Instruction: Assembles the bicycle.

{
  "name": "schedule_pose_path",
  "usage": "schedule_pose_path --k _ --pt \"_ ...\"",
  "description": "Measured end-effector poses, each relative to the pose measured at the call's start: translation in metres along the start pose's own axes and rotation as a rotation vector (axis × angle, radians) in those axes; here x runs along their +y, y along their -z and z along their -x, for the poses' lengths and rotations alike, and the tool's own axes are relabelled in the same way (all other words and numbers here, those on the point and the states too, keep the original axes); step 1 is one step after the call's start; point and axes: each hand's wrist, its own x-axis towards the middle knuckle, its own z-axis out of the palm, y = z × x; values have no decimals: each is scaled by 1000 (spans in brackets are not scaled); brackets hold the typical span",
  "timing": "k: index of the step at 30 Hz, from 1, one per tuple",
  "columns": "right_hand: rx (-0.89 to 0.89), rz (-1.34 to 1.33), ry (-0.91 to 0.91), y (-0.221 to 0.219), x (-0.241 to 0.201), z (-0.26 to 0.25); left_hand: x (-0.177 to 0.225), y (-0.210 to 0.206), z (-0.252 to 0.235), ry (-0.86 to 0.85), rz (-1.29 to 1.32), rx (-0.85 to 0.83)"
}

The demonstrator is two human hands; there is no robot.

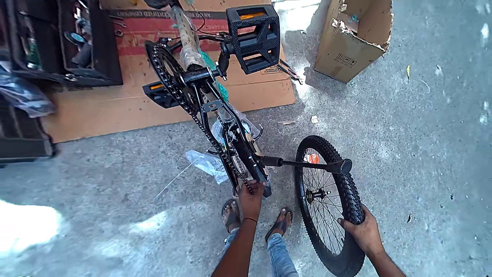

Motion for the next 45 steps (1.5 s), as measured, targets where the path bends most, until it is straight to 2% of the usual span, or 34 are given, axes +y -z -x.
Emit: schedule_pose_path --k 2,5,10,12,16,25,32,35,39,42,45 --pt "0 -7 4 2 5 1 0 0 9 63 -8 -22" --pt "1 -5 0 2 7 4 2 -1 -13 191 -28 -67" --pt "12 -8 -11 1 6 8 31 -2 -44 286 -255 -329" --pt "14 13 -21 2 6 8 29 4 -46 299 -310 -392" --pt "8 10 -34 0 3 4 18 4 -42 294 -277 -297" --pt "17 19 -58 -4 -13 -2 21 -24 -39 313 -697 -2" --pt "28 8 -48 -2 -11 -5 4 -29 -35 190 -801 103" --pt "32 3 -53 -2 -10 -6 -6 -39 -17 120 -711 182" --pt "35 5 -62 0 -13 -6 -32 -43 12 166 -556 57" --pt "33 11 -62 1 -12 -6 -53 -36 10 66 -616 9" --pt "32 -7 -58 1 -11 -6 -53 -34 -15 -34 -657 25"
